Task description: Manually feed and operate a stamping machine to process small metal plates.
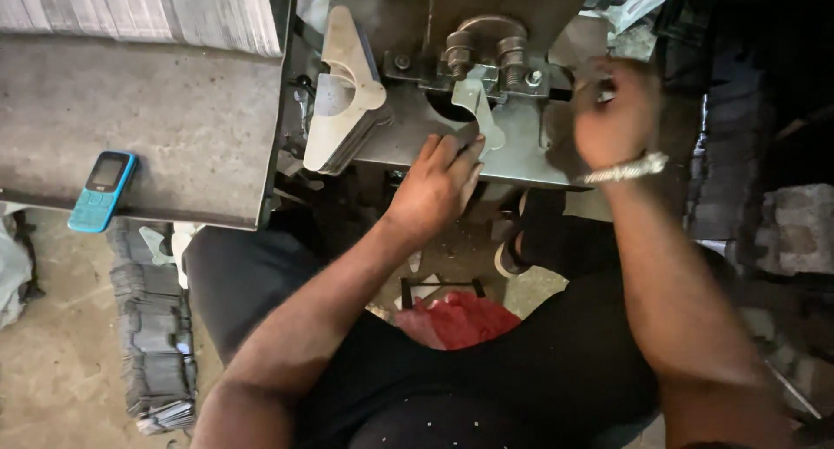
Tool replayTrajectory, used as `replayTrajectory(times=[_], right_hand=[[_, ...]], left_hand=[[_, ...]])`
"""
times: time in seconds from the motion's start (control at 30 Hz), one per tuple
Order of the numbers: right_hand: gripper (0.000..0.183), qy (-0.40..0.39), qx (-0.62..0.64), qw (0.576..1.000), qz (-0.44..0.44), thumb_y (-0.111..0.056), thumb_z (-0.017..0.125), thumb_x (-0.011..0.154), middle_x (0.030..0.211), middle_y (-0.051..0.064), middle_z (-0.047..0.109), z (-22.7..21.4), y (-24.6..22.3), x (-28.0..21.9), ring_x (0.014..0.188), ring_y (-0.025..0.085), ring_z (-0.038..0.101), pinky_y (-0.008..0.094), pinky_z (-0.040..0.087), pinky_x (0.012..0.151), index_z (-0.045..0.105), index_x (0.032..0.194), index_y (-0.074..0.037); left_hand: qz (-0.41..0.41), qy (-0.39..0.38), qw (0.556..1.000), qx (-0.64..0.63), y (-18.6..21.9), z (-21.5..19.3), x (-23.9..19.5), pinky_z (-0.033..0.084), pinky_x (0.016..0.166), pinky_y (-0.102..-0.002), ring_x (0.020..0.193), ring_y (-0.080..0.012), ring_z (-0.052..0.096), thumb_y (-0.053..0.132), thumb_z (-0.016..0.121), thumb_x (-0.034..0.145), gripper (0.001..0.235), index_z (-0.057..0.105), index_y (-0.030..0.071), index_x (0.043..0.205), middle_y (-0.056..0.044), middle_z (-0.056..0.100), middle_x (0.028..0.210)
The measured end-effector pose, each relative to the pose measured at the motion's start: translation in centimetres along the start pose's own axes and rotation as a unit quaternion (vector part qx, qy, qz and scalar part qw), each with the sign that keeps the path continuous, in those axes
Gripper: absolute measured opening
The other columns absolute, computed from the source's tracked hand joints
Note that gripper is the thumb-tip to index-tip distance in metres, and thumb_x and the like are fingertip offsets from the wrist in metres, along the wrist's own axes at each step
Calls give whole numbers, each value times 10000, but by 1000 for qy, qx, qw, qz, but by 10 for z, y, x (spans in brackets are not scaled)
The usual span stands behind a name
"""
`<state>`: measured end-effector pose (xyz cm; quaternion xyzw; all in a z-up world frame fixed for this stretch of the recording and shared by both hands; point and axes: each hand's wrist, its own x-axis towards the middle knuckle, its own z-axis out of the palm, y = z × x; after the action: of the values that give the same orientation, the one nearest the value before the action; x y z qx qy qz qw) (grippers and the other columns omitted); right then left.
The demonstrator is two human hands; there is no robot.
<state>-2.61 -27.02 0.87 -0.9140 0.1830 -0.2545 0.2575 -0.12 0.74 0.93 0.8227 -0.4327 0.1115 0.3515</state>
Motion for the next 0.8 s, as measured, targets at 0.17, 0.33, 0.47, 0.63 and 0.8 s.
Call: replayTrajectory(times=[0.17, 0.33, 0.47, 0.63, 0.8], right_hand=[[426, -124, 70, 972, -187, -15, 702, 909, 1412, 160, 620, -5, -71, -48, 1330, 365, 589, 456, 506, 1140, 700, 1334, -46], [375, -124, -40, 928, -349, -115, 755, 805, 1405, 193, 632, -26, -117, -62, 1256, 414, 589, 495, 480, 1047, 731, 1176, -68], [258, -187, 33, 914, -360, -117, 715, 890, 1178, 122, 740, -38, -111, -70, 1096, 320, 726, 450, 556, 940, 724, 1145, -82], [312, -318, 342, 857, 220, -301, 590, 1076, 853, 81, 776, 29, -64, -63, 695, 139, 707, 261, 551, 570, 726, 1034, -23], [244, -305, 419, 792, 322, -263, 638, 1017, 845, 66, 761, 68, -57, -29, 699, 149, 743, 268, 559, 528, 709, 1009, -30]], left_hand=[[12, -5, 1000, -4, 0, -5, -3, 509, 982, -457, 1092, -373, 580, 128, 718, 927, 389, 665, 15, 1295, -170, 614, 1180], [14, 29, 999, -35, 8, -26, -5, 541, 1016, -459, 1067, -355, 656, 149, 712, 940, 270, 647, 53, 1184, -160, 682, 1114], [-257, -158, 952, -47, 44, -110, 14, 556, 881, -418, 937, -303, 705, 399, 718, 960, 369, 670, 156, 1233, -108, 722, 975], [-56, 128, 963, 230, -9, -128, 7, 495, 1010, -461, 1199, -360, 616, 298, 776, 916, 438, 624, 60, 1251, -174, 655, 1234], [-160, 26, 980, 112, -52, -119, -7, 484, 1028, -460, 1207, -412, 582, 156, 754, 874, 500, 627, 1, 1331, -233, 626, 1257]])
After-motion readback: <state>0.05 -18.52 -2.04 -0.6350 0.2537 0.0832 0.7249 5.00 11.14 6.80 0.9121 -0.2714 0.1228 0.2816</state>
